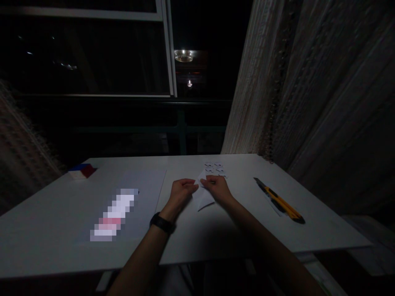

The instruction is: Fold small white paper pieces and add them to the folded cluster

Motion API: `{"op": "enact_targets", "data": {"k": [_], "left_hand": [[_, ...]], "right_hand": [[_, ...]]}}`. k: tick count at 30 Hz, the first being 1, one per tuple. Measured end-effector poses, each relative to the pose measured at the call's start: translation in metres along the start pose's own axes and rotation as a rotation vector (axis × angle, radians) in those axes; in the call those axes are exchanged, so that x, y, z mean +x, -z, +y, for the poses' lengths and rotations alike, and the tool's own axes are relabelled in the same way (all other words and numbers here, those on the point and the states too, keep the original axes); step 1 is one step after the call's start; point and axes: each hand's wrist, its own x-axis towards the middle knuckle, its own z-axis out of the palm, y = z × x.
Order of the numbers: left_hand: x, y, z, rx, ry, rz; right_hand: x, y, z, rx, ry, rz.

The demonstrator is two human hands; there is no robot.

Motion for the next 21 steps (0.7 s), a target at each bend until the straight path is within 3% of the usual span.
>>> {"op": "enact_targets", "data": {"k": [15, 21], "left_hand": [[-0.0011, -0.0008, 0.0021, -0.021, -0.021, 0.022], [-0.0004, 0.0001, -0.0007, -0.017, -0.019, -0.009]], "right_hand": [[0.0009, -0.0009, 0.0016, 0.038, 0.050, -0.012], [0.0012, -0.0006, 0.0048, 0.097, 0.010, -0.033]]}}
